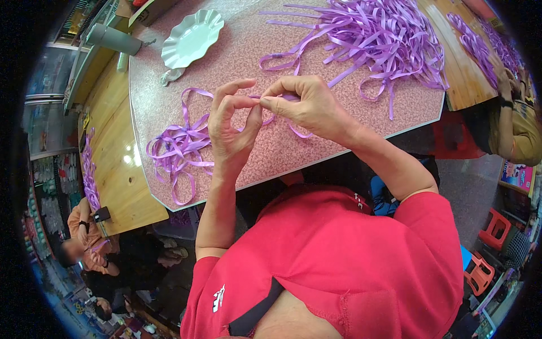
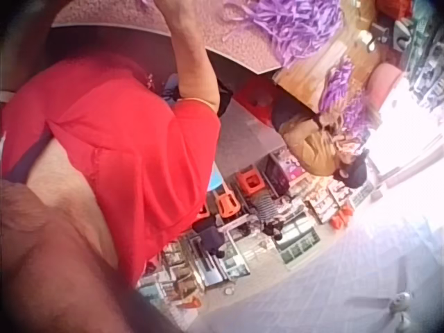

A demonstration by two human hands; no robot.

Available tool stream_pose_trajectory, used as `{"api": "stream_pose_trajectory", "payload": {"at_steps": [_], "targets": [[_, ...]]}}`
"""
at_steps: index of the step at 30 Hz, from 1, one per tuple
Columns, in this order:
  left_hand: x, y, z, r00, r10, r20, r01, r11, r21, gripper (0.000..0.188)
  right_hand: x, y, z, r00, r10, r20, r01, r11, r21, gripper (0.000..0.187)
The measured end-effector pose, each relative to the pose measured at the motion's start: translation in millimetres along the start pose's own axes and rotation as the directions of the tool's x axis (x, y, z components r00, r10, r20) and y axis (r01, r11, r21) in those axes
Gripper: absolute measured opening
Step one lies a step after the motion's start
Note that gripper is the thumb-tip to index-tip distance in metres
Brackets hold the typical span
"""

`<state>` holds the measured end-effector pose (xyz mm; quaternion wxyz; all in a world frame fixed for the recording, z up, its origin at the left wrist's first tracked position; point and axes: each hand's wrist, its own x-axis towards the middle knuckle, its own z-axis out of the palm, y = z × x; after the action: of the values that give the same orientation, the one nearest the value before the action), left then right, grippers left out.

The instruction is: The person is tying knots in long purple plastic strips at a workbench.

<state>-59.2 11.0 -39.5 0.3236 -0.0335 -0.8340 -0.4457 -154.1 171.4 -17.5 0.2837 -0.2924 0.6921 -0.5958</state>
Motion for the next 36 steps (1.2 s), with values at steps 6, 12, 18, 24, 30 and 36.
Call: {"api": "stream_pose_trajectory", "payload": {"at_steps": [6, 12, 18, 24, 30, 36], "targets": [[2, 2, 3, 0.999, -0.026, -0.028, 0.025, 0.999, -0.026, 0.020, 0, 5, 0, 1.000, -0.012, -0.010, 0.013, 0.997, 0.072, 0.019], [1, 1, 3, 0.999, -0.043, -0.009, 0.042, 0.998, -0.052, 0.020, 1, 10, 1, 1.000, -0.026, -0.007, 0.027, 0.997, 0.078, 0.019], [0, 4, 3, 0.997, -0.077, 0.000, 0.077, 0.995, -0.064, 0.018, -2, 2, -5, 0.997, 0.076, 0.034, -0.078, 0.994, 0.078, 0.019], [-3, -4, -1, 0.990, -0.141, -0.007, 0.138, 0.976, -0.167, 0.015, -4, 9, -16, 0.996, 0.068, 0.051, -0.067, 0.997, -0.025, 0.023], [1, 5, -6, 0.995, -0.054, 0.081, 0.057, 0.997, -0.042, 0.018, -9, 11, -17, 0.991, 0.124, 0.054, -0.130, 0.984, 0.118, 0.025], [0, 2, 2, 0.997, 0.048, 0.067, -0.056, 0.991, 0.124, 0.020, -9, 8, -16, 0.980, 0.164, 0.113, -0.177, 0.977, 0.117, 0.026]]}}
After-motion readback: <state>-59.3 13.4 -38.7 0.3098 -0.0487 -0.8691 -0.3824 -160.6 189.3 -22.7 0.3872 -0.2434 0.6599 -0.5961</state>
